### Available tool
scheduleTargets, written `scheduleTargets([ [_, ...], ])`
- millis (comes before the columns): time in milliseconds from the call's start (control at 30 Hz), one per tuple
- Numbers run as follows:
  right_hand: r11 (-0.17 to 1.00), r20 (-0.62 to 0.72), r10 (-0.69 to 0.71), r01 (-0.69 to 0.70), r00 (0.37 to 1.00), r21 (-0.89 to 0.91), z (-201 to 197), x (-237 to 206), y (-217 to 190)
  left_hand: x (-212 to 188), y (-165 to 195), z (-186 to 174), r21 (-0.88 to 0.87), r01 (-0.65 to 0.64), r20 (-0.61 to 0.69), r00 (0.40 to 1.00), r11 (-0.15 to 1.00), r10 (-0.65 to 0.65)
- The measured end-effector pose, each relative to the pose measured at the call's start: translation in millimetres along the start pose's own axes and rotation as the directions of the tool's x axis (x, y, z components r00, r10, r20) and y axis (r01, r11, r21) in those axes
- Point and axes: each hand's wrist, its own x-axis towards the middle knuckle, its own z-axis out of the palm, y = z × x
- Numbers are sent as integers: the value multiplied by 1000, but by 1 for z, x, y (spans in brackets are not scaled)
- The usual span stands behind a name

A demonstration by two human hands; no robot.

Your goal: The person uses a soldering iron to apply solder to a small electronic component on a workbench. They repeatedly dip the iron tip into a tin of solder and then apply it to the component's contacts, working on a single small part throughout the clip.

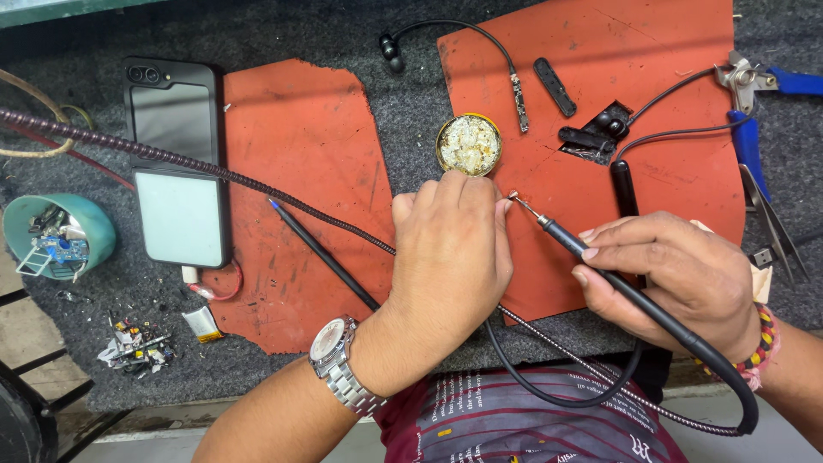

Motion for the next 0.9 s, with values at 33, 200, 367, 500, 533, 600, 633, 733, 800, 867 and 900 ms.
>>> scheduleTargets([
  [33,1000,-3,-3,3,1000,-2,0,0,0,0,0,0,4,0,1,1000,1000,0],
  [200,1000,11,1,-2,1000,8,0,1,0,-1,-1,-1,2,-9,-12,1000,1000,9],
  [367,999,36,-47,48,998,-14,-1,3,0,-1,0,0,6,-11,-8,1000,1000,11],
  [500,995,46,-81,84,996,-56,-2,2,-1,-1,0,0,9,-12,-8,1000,1000,12],
  [533,995,41,-83,85,996,-49,-2,3,0,-1,0,0,7,-12,-9,1000,1000,12],
  [600,996,35,-86,87,996,-34,-1,2,0,-1,-1,0,7,-12,-10,1000,1000,12],
  [633,995,34,-89,90,995,-36,-1,2,0,-1,-1,0,7,-12,-11,1000,1000,12],
  [733,995,36,-92,93,995,-44,0,2,0,-1,-1,0,24,-13,0,1000,1000,13],
  [800,995,44,-82,84,996,-54,0,1,0,-1,-1,0,22,-15,-5,1000,1000,15],
  [867,994,51,-85,88,995,-64,1,0,-1,-1,-1,0,20,-18,-9,1000,1000,18],
  [900,994,55,-87,91,995,-69,1,0,-1,-1,-1,0,18,-19,-10,1000,1000,19],
])
